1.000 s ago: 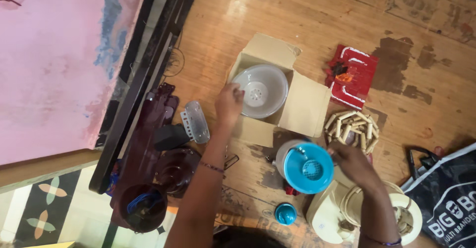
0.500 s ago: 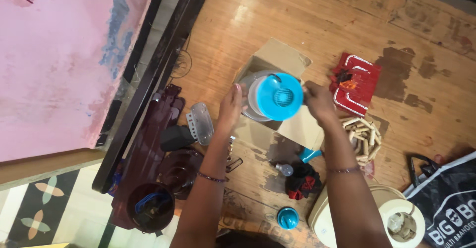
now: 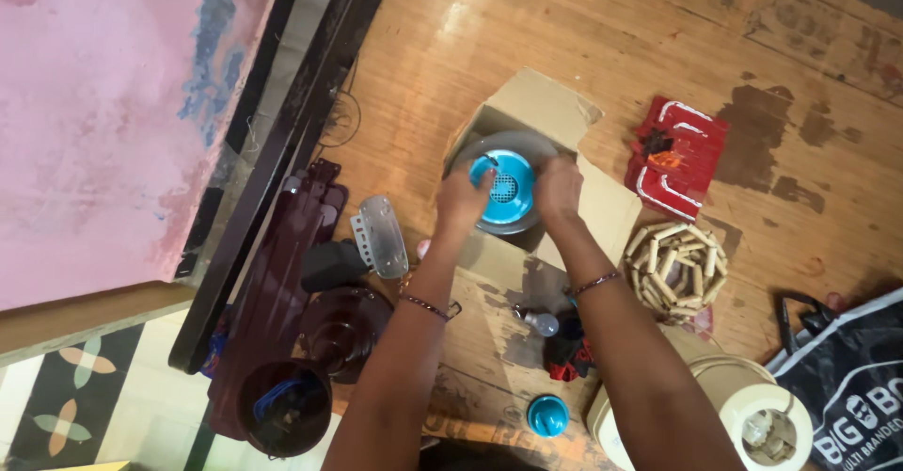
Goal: The person assembles various plastic components of a blender by hand, fitting the blue blades and white housing together before placing the assembly into a box.
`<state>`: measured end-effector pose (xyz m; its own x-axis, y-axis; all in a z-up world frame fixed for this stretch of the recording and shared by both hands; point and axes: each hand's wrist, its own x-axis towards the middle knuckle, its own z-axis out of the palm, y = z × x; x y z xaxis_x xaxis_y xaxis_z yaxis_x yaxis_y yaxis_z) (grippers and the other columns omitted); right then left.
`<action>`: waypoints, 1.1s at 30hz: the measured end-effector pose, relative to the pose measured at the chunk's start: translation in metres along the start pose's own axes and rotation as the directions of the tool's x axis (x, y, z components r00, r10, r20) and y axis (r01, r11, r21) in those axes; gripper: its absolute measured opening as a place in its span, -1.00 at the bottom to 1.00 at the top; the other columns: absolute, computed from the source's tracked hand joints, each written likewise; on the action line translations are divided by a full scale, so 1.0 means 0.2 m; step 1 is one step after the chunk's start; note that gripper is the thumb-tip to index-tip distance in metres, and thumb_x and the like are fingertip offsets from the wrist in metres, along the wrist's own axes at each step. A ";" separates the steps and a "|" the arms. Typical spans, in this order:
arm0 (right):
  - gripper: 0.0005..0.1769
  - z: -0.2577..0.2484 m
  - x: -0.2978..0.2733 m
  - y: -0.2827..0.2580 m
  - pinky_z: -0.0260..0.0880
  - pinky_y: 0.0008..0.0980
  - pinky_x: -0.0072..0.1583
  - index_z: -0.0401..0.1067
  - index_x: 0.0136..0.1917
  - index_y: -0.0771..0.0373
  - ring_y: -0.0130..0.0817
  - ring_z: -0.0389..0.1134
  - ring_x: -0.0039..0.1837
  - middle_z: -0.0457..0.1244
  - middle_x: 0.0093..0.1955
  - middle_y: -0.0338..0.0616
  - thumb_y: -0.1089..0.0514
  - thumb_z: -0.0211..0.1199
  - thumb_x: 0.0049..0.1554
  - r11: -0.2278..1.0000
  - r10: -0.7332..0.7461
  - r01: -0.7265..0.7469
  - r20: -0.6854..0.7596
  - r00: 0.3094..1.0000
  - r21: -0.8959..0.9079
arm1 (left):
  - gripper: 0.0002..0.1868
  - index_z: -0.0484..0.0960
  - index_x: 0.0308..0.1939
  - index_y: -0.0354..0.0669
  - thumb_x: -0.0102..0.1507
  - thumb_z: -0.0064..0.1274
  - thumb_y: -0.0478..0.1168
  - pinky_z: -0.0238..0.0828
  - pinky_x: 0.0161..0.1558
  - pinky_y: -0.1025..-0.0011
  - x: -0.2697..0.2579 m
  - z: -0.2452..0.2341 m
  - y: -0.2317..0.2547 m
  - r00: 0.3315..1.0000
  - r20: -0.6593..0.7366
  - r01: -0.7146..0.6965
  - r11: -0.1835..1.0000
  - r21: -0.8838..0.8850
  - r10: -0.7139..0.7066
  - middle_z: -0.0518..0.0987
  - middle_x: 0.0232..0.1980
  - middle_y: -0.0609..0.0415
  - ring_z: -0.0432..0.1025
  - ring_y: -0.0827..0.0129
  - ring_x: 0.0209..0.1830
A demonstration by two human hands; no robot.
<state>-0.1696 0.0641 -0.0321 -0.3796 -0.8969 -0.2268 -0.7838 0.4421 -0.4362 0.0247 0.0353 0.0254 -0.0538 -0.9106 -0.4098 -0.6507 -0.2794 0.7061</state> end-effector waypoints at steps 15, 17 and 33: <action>-0.52 -0.19 -0.08 -0.05 0.41 0.04 0.14 0.44 0.31 0.07 0.22 0.39 0.12 0.36 0.12 0.20 0.34 0.12 0.13 0.993 -0.107 0.121 0.373 0.922 -0.014 | -0.74 0.57 0.03 -0.36 0.33 -0.02 -0.27 0.43 -0.01 -0.04 -0.19 -0.09 0.15 0.991 -0.131 0.036 0.967 0.253 -0.002 0.51 0.10 -0.34 0.41 -0.19 0.13; -0.56 -0.20 -0.09 -0.06 0.41 0.06 0.12 0.43 0.30 0.11 0.23 0.39 0.11 0.35 0.13 0.22 0.33 0.11 0.17 0.986 -0.152 0.165 0.345 0.926 -0.009 | -0.80 0.56 -0.06 -0.38 0.26 -0.06 -0.41 0.52 -0.02 0.06 -0.20 -0.06 0.11 0.993 -0.118 0.060 0.937 0.343 -0.020 0.60 -0.04 -0.30 0.54 -0.15 -0.01; -0.41 -0.24 -0.12 0.00 0.31 -0.06 0.25 0.50 0.25 0.06 0.07 0.29 0.19 0.39 0.10 0.00 0.41 0.41 -0.04 0.998 -0.068 0.068 -0.048 0.997 0.005 | -0.29 0.26 0.38 -0.43 0.15 0.12 -0.45 0.41 0.05 0.08 -0.32 -0.10 0.06 0.980 -0.190 -0.035 0.991 0.129 0.059 0.46 0.10 -0.37 0.44 -0.17 0.09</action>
<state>-0.1834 0.0844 0.0147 -0.3485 -0.9244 -0.1550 -0.8052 0.3799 -0.4554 0.0348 0.0844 0.0712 0.0525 -0.9667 -0.2506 -0.7404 -0.2060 0.6398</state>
